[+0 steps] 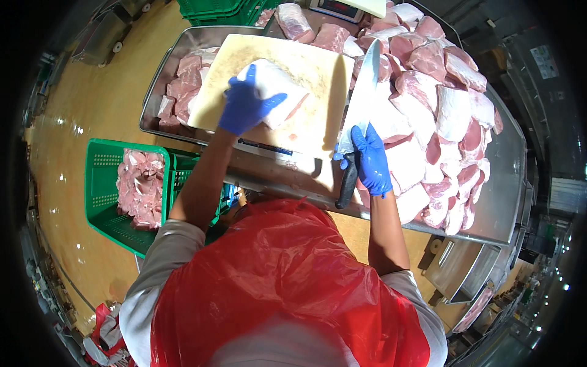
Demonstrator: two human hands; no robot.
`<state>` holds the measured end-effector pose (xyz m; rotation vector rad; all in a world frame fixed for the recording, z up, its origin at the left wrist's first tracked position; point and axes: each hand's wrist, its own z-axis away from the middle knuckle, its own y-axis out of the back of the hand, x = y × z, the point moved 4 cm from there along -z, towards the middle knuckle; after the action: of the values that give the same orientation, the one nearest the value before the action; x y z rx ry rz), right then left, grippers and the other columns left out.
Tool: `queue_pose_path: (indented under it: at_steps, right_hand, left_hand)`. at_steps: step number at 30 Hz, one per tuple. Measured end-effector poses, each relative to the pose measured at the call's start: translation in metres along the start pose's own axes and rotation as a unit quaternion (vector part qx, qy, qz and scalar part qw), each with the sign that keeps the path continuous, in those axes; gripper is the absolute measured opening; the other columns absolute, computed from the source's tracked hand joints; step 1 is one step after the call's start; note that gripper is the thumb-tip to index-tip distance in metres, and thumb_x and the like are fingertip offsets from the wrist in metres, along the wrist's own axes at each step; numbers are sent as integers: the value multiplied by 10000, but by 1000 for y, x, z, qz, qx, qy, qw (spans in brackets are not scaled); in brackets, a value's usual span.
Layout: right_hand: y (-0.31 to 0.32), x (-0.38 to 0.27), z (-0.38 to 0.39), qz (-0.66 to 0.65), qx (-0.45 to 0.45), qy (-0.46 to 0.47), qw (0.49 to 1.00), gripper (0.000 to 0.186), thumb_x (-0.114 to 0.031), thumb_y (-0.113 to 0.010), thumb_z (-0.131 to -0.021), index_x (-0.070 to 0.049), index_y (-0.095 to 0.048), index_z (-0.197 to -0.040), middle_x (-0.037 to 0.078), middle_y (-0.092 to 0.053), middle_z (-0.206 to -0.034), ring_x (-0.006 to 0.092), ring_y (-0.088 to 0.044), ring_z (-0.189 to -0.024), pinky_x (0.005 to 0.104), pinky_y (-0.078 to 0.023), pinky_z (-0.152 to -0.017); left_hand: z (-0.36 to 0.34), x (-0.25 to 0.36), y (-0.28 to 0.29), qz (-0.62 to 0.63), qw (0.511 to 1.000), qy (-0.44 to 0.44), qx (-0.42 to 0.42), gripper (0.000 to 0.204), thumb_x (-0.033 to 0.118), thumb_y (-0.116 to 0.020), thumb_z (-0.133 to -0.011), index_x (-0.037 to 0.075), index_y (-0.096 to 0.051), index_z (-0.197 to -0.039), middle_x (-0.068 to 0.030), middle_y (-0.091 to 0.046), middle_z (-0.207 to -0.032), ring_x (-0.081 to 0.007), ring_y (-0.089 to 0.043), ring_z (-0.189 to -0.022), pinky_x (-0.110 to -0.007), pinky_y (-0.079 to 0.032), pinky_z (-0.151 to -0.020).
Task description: The person uses a knife to trim fat from pork pieces on a cutting board. They place trimmed pieces into a green basket and continue processing additional cuts from a metal tray.
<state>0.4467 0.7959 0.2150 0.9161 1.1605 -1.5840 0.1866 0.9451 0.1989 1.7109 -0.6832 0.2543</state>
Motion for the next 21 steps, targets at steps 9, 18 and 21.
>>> queue_pose_path:
  at_steps: [9,18,21]
  right_hand:
    - [-23,-11,1,321,67,144,934,239,-169,-575,-1021,31,-532,-1145,102,-643,-713,212,-631,-568,358,-473,-525]
    - [-64,-21,-15,491,11,310,814,228,-106,-611,-978,8,-534,-1160,213,-695,-850,407,-682,-725,448,-517,-601]
    - [-92,-45,-19,441,-16,302,845,263,-100,-605,-982,43,-523,-1186,156,-674,-794,248,-683,-629,363,-512,-570]
  left_hand:
    - [-22,-6,20,110,954,-235,148,268,123,-736,-847,70,-703,-1108,-130,-674,-1144,-340,-587,-1170,-424,-490,-985]
    - [73,-25,42,232,959,-47,158,196,25,-698,-851,38,-717,-1046,-98,-702,-1001,-196,-681,-883,-319,-542,-785]
    - [77,-35,50,245,955,-5,167,203,32,-707,-843,29,-715,-1045,-116,-700,-989,-218,-684,-889,-326,-541,-790]
